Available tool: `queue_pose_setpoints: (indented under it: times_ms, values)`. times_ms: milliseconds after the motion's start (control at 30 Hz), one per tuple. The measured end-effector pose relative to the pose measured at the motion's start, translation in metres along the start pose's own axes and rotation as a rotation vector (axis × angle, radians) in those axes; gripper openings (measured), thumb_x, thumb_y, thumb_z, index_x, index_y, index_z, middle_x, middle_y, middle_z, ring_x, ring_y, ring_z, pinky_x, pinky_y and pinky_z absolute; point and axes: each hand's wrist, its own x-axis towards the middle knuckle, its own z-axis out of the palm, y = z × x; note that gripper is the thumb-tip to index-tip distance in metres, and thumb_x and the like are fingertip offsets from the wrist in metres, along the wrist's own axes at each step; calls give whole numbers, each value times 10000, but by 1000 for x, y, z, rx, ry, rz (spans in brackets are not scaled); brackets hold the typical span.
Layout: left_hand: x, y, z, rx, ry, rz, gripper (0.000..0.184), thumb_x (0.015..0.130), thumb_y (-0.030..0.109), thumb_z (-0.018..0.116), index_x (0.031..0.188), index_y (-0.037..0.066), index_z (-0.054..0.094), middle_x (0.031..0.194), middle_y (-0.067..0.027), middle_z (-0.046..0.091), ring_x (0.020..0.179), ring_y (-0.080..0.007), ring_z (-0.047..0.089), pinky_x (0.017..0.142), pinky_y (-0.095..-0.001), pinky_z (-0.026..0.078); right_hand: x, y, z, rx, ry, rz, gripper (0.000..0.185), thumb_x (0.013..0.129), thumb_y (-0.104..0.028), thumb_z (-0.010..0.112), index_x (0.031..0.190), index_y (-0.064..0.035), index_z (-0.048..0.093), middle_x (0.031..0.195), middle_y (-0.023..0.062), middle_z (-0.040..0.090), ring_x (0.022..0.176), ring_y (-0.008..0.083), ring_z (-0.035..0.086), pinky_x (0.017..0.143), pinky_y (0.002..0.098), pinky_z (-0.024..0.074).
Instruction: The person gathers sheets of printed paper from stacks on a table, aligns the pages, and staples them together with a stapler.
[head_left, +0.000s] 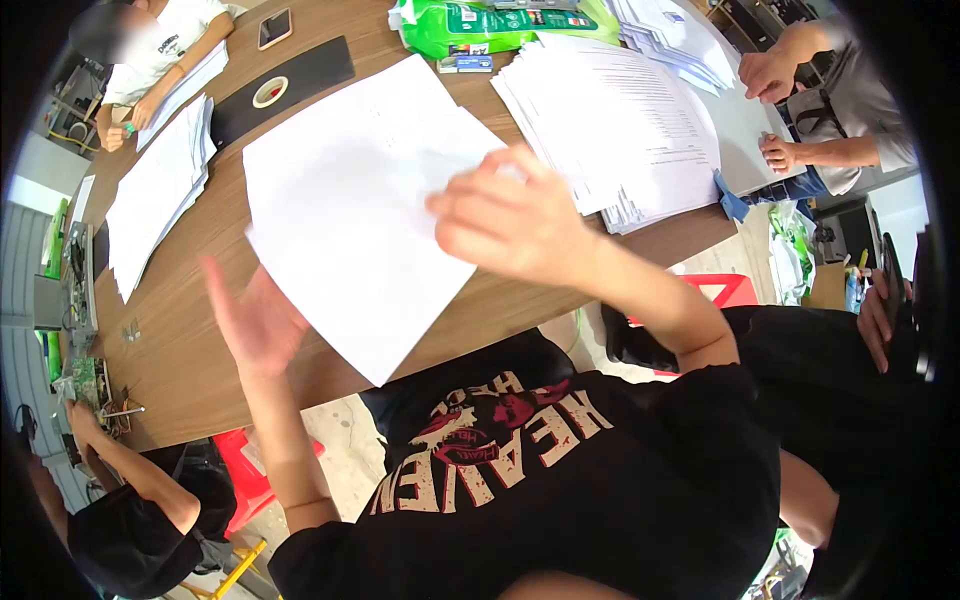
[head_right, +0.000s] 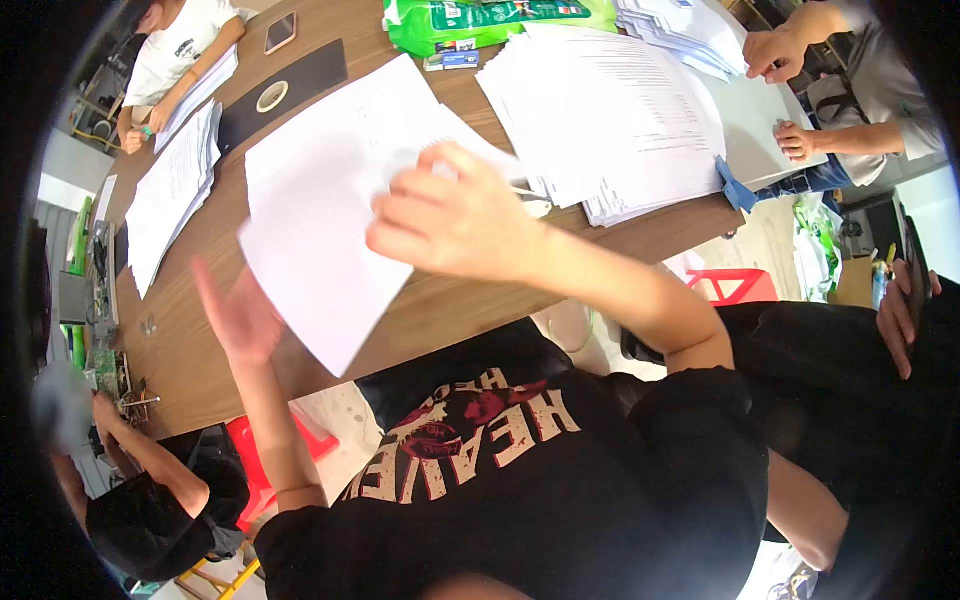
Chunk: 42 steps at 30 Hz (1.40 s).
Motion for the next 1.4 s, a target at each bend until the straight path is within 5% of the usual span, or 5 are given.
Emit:
queue_pose_setpoints:
  times_ms: [267, 667, 967, 1200, 1400]
  values:
    - [-25, -26, -51, 688, 363, -43, 453, 927, 84, 544, 1346, -17, 405, 1263, -124, 550, 1065, -194, 600, 875, -324, 510, -62, -60, 26, 268, -320, 133, 143, 709, -146, 632, 827, -153, 550, 917, -51, 586, 906, 131, 534, 862, 332, 393]
    - [-47, 11, -67, 545, 509, 500, 379, 929, 29, 538, 1296, -14, 456, 1145, -92, 585, 983, -133, 591, 793, -240, 482, -106, 14, -18, -14, -669, 567, 592, 734, -425, 736, 1180, -82, 552, 1134, 90, 572, 956, 253, 516, 859, 473, 303]
    - [-47, -10, -75, 621, 535, 507, 502, 941, 54, 513, 1399, -39, 332, 1310, -151, 492, 1166, -213, 520, 982, -326, 420, -56, 66, -59, 819, 664, 1093, 405, 994, -304, 474, 1233, 22, 513, 1109, 131, 591, 991, 191, 562, 892, 345, 423]
    - [-54, -14, -69, 617, 547, 479, 459, 927, 57, 547, 1347, -43, 390, 1276, -149, 539, 1137, -202, 544, 973, -327, 422, -49, 17, -34, 192, -588, 986, 377, 749, -206, 752, 1065, -21, 660, 1025, 115, 654, 1034, 256, 583, 963, 424, 340]
    - [-58, -12, -68, 669, 518, 475, 455, 920, 61, 574, 1332, -34, 407, 1255, -139, 555, 1111, -180, 552, 953, -317, 433, -62, 10, -24, 169, -497, 819, 447, 794, -187, 702, 1208, -47, 602, 1191, 137, 578, 1099, 275, 537, 956, 411, 328]
